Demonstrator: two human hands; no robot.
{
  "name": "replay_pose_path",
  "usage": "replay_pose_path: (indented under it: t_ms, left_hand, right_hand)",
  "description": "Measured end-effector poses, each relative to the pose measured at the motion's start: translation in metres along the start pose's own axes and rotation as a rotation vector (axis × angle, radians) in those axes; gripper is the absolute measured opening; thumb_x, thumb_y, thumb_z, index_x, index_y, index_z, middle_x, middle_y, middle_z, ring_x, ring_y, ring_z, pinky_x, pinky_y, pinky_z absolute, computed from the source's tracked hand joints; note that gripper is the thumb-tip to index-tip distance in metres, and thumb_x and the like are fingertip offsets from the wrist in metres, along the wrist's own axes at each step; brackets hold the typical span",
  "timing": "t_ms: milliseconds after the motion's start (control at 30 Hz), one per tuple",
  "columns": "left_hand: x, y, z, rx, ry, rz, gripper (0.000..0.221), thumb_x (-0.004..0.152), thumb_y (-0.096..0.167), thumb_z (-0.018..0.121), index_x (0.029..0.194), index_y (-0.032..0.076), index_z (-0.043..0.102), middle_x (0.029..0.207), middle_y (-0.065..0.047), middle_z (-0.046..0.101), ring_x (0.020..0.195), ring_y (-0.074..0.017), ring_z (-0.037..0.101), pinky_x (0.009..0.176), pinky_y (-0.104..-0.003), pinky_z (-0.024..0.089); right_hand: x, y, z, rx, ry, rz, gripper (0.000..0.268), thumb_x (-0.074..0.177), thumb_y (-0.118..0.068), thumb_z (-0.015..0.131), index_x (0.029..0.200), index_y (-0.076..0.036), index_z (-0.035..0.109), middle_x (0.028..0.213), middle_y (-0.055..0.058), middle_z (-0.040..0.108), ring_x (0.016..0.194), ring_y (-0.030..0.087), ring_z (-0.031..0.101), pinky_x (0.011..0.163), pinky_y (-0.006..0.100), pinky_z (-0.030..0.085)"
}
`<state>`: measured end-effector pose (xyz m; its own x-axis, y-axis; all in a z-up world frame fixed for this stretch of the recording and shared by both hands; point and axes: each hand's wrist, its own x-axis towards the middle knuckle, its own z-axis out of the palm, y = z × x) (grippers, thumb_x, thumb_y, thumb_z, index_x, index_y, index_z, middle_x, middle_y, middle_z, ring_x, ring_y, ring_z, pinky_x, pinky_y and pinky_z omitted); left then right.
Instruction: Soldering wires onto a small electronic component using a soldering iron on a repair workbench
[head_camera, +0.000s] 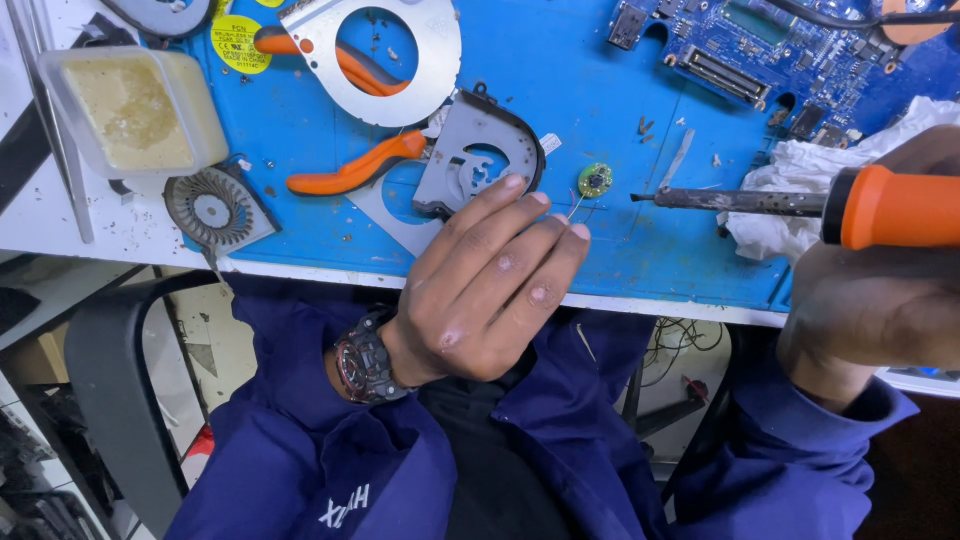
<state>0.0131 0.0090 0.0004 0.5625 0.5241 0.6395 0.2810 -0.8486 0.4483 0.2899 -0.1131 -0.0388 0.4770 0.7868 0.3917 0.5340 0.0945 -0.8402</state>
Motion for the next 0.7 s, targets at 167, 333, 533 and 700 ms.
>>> replay_pose_path:
  t_ms: [167, 333, 533, 700]
  left_hand:
    - [-0.002, -0.002, 0.004, 0.053, -0.009, -0.01, 0.016, 0.1, -0.007, 0.063, 0.089, 0.002, 0.072, 0.086, -0.013, 0.069, 0.087, -0.0266, 0.071, 0.092, -0.043, 0.065]
    - [-0.001, -0.003, 0.008, 0.13, -0.071, 0.062, 0.023, 0.105, 0.0, 0.056, 0.09, 0.002, 0.073, 0.114, -0.017, 0.075, 0.109, -0.0339, 0.074, 0.102, -0.044, 0.06]
    - [-0.005, -0.005, 0.011, 0.183, -0.181, 0.085, 0.034, 0.107, 0.007, 0.049, 0.116, -0.005, 0.079, 0.13, -0.016, 0.071, 0.125, -0.0335, 0.067, 0.111, -0.047, 0.054]
    - [-0.007, -0.005, 0.013, 0.165, -0.188, 0.061, 0.036, 0.108, 0.006, 0.047, 0.118, -0.006, 0.079, 0.129, -0.018, 0.071, 0.125, -0.0337, 0.066, 0.112, -0.047, 0.054]
  right_hand:
    - [0.0, 0.002, -0.001, 0.036, -0.013, -0.013, 0.065, 0.108, -0.063, 0.036, 0.091, -0.001, 0.03, 0.082, 0.017, 0.025, 0.077, 0.031, 0.024, 0.083, 0.051, 0.027]
    - [0.0, -0.007, 0.004, -0.004, 0.037, 0.053, 0.074, 0.107, -0.068, 0.034, 0.09, 0.004, 0.036, 0.079, 0.02, 0.029, 0.077, 0.033, 0.028, 0.081, 0.05, 0.028]
    - [-0.001, -0.005, 0.003, -0.035, 0.04, 0.072, 0.075, 0.106, -0.07, 0.034, 0.09, 0.004, 0.037, 0.082, 0.019, 0.03, 0.08, 0.033, 0.029, 0.084, 0.05, 0.029]
    - [0.001, -0.005, 0.004, -0.014, -0.018, 0.013, 0.071, 0.109, -0.067, 0.034, 0.091, 0.001, 0.03, 0.083, 0.018, 0.025, 0.08, 0.032, 0.023, 0.083, 0.052, 0.026]
